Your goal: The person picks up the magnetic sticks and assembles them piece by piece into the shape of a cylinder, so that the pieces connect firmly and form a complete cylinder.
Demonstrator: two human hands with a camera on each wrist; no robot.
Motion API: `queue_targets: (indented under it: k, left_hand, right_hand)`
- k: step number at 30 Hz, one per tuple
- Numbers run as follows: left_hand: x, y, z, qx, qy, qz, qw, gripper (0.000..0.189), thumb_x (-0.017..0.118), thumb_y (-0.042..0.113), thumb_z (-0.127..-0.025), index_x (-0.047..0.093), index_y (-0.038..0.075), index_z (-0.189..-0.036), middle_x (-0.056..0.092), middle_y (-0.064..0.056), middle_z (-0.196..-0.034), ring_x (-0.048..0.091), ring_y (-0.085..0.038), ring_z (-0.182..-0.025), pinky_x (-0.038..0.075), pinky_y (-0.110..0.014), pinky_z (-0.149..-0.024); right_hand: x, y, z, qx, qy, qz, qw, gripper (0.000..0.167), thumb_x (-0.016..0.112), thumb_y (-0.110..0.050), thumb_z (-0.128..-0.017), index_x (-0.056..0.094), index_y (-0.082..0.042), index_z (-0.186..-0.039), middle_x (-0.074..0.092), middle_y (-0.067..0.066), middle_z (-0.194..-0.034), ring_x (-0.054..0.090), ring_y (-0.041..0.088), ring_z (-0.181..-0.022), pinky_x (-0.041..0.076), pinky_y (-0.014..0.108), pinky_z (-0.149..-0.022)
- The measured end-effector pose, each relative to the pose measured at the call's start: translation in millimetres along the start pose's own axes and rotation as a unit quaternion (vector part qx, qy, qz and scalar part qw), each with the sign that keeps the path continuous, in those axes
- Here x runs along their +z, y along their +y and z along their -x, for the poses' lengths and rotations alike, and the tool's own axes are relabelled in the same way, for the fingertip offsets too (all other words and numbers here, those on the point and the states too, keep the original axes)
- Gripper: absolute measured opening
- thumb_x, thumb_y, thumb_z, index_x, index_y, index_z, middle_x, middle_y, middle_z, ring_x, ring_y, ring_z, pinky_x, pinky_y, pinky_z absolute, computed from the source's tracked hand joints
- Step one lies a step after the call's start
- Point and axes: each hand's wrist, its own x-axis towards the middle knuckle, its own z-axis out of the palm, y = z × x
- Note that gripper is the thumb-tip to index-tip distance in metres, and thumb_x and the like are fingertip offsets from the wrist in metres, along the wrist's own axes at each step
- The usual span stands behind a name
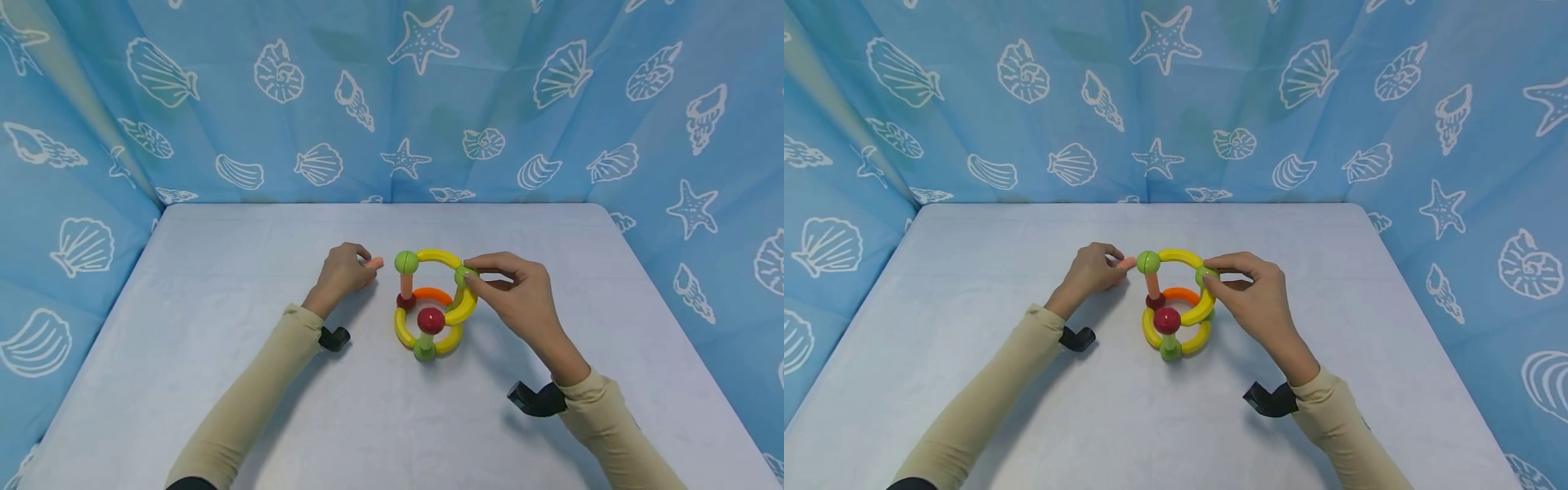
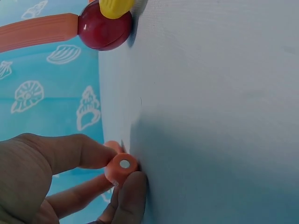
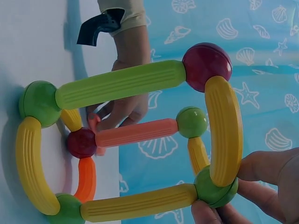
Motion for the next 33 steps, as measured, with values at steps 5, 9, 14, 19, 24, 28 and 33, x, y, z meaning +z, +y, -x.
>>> queue_targets:
  k: [5,9,14,19,24,28,33]
  left_hand:
    - [-3.6,-0.8,4.6,-0.014,-0.015,-0.005,0.9998,0.036,0.073,0.027,-0.089,0.072,0.008,-0.119,0.066,-0.01,-0.1,0.06,-0.021,-0.072,0.049,-0.03,-0.063]
    - [-7.9,-2.1,7.9,-0.025,-0.027,-0.011,0.9993,0.035,0.074,0.034,-0.089,0.073,0.007,-0.111,0.069,-0.008,-0.085,0.061,-0.02,-0.07,0.05,-0.031,-0.064]
    - [-11.0,-6.1,11.1,-0.017,-0.034,-0.027,0.9989,0.031,0.076,0.035,-0.087,0.071,0.006,-0.098,0.066,-0.005,-0.067,0.061,-0.019,-0.064,0.049,-0.032,-0.062]
    - [-12.0,-11.5,15.8,-0.004,-0.038,-0.017,0.9991,0.029,0.075,0.033,-0.087,0.066,0.007,-0.096,0.064,-0.006,-0.072,0.06,-0.019,-0.063,0.047,-0.031,-0.058]
    - [-14.4,-14.3,22.7,0.0,-0.041,0.034,0.9986,0.031,0.074,0.029,-0.087,0.064,0.008,-0.107,0.065,-0.009,-0.088,0.062,-0.02,-0.066,0.05,-0.031,-0.059]
    - [-16.5,-15.6,27.7,0.006,-0.045,0.076,0.996,0.035,0.074,0.025,-0.089,0.064,0.01,-0.119,0.064,-0.01,-0.096,0.065,-0.021,-0.066,0.053,-0.031,-0.06]
    - [-17.1,-17.7,35.0,0.018,-0.058,0.156,0.9859,0.032,0.072,0.016,-0.091,0.064,0.007,-0.121,0.064,-0.014,-0.102,0.068,-0.022,-0.071,0.059,-0.033,-0.065]
  right_hand:
    - [-1,1,0.4,0.003,-0.001,-0.002,1.0,0.021,0.076,-0.016,-0.091,0.076,-0.009,-0.111,0.071,0.003,-0.108,0.064,0.014,-0.099,0.055,0.02,-0.079]
    - [-1,1,0.5,0.003,-0.001,-0.002,1.0,0.021,0.076,-0.016,-0.091,0.076,-0.009,-0.111,0.071,0.003,-0.108,0.064,0.014,-0.099,0.055,0.02,-0.079]
    - [-2,2,0.2,0.001,0.0,-0.004,1.0,0.021,0.075,-0.016,-0.091,0.076,-0.008,-0.111,0.071,0.003,-0.109,0.064,0.015,-0.099,0.055,0.02,-0.079]
    - [-2,2,0.2,0.005,-0.001,-0.004,1.0,0.022,0.075,-0.016,-0.091,0.075,-0.007,-0.111,0.071,0.004,-0.109,0.064,0.015,-0.1,0.055,0.02,-0.079]
    - [-1,3,-0.2,0.005,-0.001,-0.004,1.0,0.022,0.075,-0.016,-0.091,0.075,-0.006,-0.111,0.071,0.004,-0.109,0.065,0.016,-0.1,0.055,0.02,-0.079]
    - [-1,4,-0.6,0.003,-0.001,-0.005,1.0,0.022,0.075,-0.016,-0.091,0.075,-0.006,-0.11,0.071,0.004,-0.109,0.065,0.016,-0.1,0.055,0.019,-0.079]
    - [-1,4,-0.8,0.0,-0.001,-0.011,0.9999,0.022,0.075,-0.016,-0.091,0.075,-0.007,-0.11,0.071,0.003,-0.109,0.065,0.015,-0.1,0.055,0.02,-0.079]
